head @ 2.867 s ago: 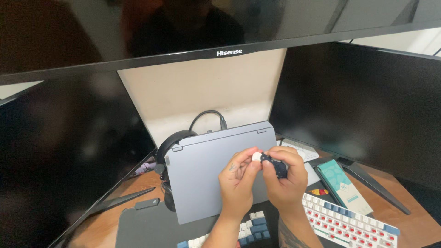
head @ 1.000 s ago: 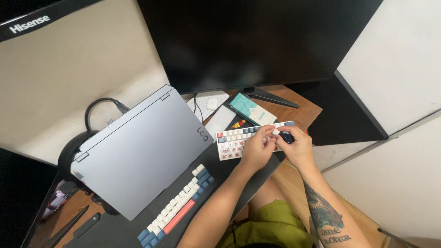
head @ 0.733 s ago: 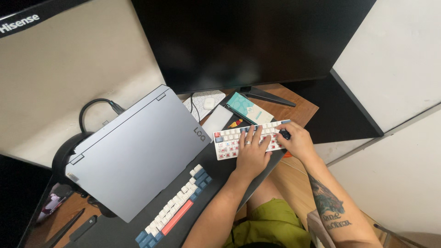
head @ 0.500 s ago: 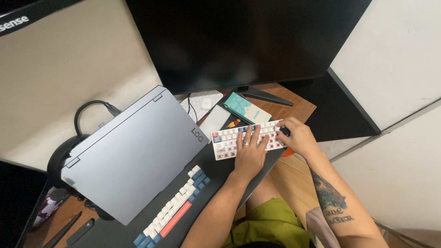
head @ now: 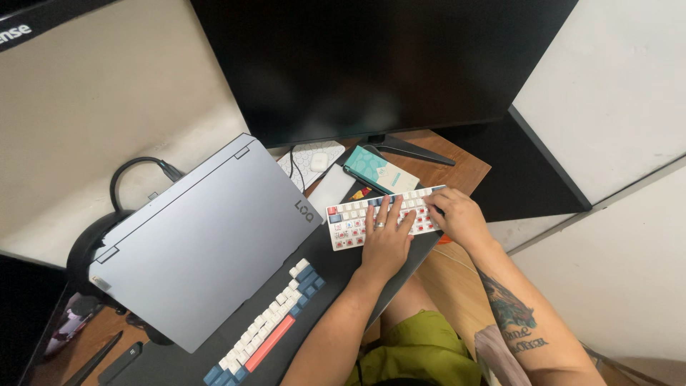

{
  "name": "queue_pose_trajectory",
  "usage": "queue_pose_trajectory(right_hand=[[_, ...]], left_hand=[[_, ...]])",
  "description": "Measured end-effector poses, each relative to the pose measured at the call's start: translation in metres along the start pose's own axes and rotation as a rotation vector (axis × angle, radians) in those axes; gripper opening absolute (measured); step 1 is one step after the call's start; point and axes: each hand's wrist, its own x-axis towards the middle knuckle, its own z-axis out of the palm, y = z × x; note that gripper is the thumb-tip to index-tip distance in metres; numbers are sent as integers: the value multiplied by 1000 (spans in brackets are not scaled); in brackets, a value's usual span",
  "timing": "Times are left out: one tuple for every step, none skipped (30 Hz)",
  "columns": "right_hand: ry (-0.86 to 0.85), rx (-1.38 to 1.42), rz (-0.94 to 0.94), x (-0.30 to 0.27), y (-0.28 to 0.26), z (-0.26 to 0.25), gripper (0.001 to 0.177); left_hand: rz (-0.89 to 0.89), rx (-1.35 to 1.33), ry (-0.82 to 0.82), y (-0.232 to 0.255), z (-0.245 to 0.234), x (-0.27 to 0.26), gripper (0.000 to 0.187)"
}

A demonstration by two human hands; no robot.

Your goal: The person uses a keycap puller to remove keycaps from a mechanical keyboard and places them on the desk. They then reattach the keycaps one by one back onto the keyboard.

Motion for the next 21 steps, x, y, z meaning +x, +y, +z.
queue_pose_trajectory(right_hand=[[3,-10,0,0,0,1,17],[6,-20,-1,0,0,2,16],[9,-30,-2,0,-1,4,16],[4,-32,16,1,-2,5,16],[-2,-34,34,1,-3,5,16],[-8,-36,52,1,-3,6,16],[-8,-14,67,1,-4,6,16],[-8,6,82,1,-3,6,16],[-7,27,96,1,-3,6,15],[-10,52,111,-1,-3,7,15],[-14,77,125,-3,-2,7,16],[-16,102,137,-4,-1,9,16],[-2,116,159,-6,-1,11,17],[9,130,182,-9,-1,13,18],[20,144,205,-11,-1,16,19],[52,125,176,-13,-1,19,20],[84,105,147,-15,-1,21,21],[112,86,122,-18,-1,23,22],[108,125,157,-19,-1,24,21],[109,161,191,-18,1,26,20],[110,198,225,-17,2,26,19]], left_hand=[[-2,0,-1,0,1,0,50],[-5,1,-2,-1,1,0,50],[-8,1,-3,-1,2,1,49],[-13,-2,-12,-1,2,1,50],[-18,-6,-21,-1,3,1,50],[-24,-9,-31,-1,3,1,50],[-28,-10,-35,-1,3,1,51],[-31,-10,-39,-1,4,2,51],[-34,-11,-43,-1,4,2,51],[-35,-12,-42,-2,5,2,51],[-35,-14,-41,-1,5,1,51],[-36,-13,-39,-2,5,2,51],[-38,-15,-40,-2,5,2,51],[-41,-18,-42,-2,6,2,51],[-44,-22,-44,-2,6,2,51],[-44,-19,-46,-3,6,3,51],[-45,-16,-49,-3,7,4,51],[-47,-16,-56,-1,7,2,51],[-45,-15,-47,-1,7,0,51],[-40,-13,-35,-2,7,1,51],[-34,-11,-23,-2,7,1,51]])
